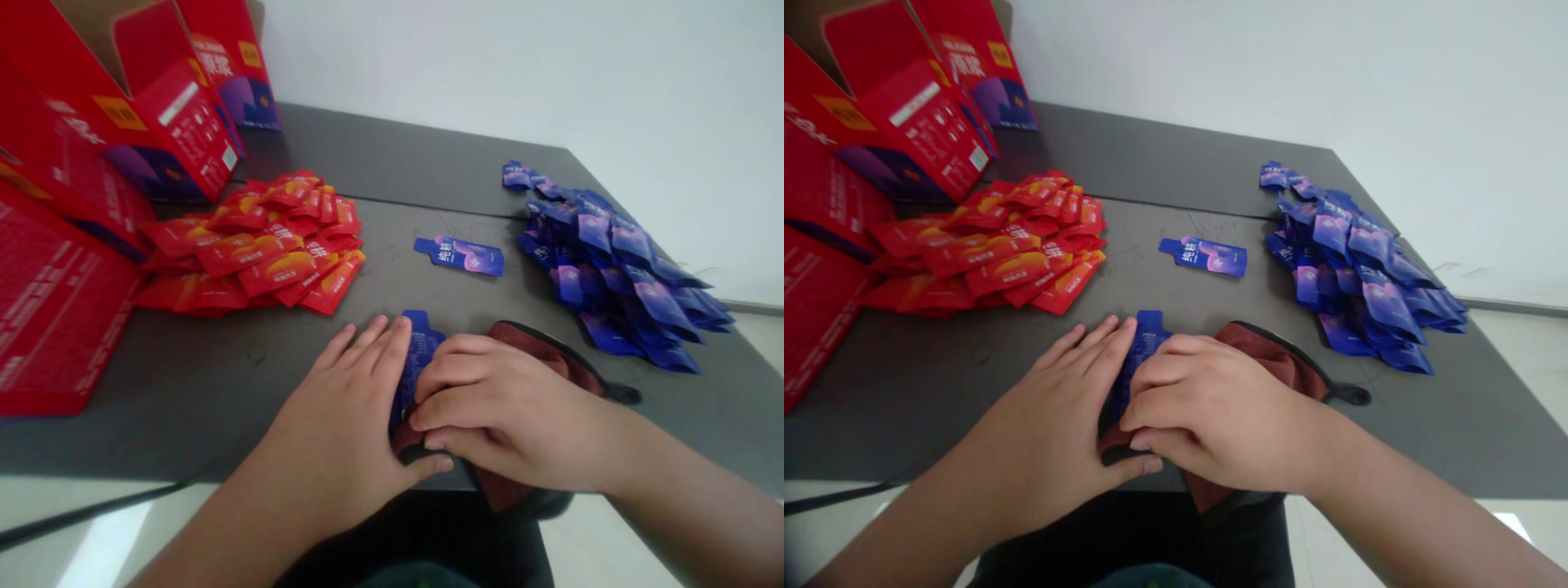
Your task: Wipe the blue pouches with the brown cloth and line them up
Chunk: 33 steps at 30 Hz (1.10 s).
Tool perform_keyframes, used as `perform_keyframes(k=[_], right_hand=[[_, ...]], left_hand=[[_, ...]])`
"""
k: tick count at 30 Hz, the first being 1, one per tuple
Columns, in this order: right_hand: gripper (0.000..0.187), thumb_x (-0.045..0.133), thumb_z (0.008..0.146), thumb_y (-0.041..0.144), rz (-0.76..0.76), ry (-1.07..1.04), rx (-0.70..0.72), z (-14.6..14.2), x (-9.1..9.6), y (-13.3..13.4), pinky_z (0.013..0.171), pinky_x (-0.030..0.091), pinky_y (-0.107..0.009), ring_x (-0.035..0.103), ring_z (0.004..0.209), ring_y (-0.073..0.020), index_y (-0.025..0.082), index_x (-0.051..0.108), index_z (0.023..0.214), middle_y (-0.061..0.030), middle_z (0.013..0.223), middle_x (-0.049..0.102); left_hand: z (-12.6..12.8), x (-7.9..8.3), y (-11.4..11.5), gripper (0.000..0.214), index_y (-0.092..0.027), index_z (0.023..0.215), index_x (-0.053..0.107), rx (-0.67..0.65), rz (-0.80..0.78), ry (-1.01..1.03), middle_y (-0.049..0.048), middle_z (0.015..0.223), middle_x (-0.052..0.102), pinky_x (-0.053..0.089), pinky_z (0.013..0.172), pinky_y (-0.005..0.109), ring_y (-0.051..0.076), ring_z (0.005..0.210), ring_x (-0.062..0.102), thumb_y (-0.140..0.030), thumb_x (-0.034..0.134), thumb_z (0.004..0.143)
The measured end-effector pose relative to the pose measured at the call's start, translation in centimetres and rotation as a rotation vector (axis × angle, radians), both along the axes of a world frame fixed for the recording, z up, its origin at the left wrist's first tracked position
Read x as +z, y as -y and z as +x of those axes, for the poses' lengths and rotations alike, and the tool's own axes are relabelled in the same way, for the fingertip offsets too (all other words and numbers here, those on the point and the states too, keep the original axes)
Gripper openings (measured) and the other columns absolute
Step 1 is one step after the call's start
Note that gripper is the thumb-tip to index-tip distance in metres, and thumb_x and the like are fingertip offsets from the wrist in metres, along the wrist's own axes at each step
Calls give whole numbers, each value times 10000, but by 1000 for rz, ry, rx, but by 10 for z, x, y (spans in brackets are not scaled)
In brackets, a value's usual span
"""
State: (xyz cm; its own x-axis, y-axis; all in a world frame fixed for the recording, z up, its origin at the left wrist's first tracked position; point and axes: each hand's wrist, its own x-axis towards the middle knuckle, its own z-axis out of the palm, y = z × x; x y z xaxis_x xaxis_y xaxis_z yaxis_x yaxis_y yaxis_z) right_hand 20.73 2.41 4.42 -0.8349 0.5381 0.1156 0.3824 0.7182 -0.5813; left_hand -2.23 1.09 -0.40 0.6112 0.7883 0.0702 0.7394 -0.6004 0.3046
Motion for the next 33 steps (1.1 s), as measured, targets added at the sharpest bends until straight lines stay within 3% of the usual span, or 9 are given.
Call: perform_keyframes(k=[5,12,19,25,28,33], right_hand=[[175,597,1098,253,57,64,-17,-5,-4,0,1070,431,-376,637,1096,-197,209,766,1090,-23,1063,764],[140,603,1086,257,60,99,-144,-8,-5,-7,1066,428,-406,620,1096,-217,214,735,1064,-46,1093,705],[126,598,1060,216,192,192,-339,-6,-13,-31,917,499,-400,652,964,-239,193,712,1013,-67,985,678],[126,642,1021,177,249,13,-505,5,-15,-33,933,537,-398,693,1032,-244,206,724,1112,-73,1089,743],[132,672,1022,197,201,-119,-422,11,-7,-23,951,557,-396,702,1064,-241,232,742,1128,-67,1109,754],[183,644,1067,196,-127,-68,-74,7,8,-2,946,556,-303,708,1063,-164,255,785,1168,-39,1123,761]], left_hand=[[2,1,-1,1253,-66,1682,312,25,-32,28,175,1730,400,298,1322,566,366,1590,411,-813,750,776],[4,1,0,1187,-89,1698,288,39,-28,72,153,1728,416,269,1336,534,350,1593,409,-752,755,832],[3,2,0,1268,-71,1697,287,38,-37,53,180,1751,353,254,1340,551,369,1604,384,-834,742,792],[0,2,0,1262,-65,1694,281,23,-16,47,191,1749,357,229,1347,528,360,1612,369,-793,768,786],[1,1,0,1217,-73,1690,291,21,-6,60,196,1746,362,234,1342,528,361,1608,378,-768,762,809],[1,0,1,1266,-51,1698,238,17,-9,68,213,1746,352,250,1334,536,369,1603,386,-772,764,801]])
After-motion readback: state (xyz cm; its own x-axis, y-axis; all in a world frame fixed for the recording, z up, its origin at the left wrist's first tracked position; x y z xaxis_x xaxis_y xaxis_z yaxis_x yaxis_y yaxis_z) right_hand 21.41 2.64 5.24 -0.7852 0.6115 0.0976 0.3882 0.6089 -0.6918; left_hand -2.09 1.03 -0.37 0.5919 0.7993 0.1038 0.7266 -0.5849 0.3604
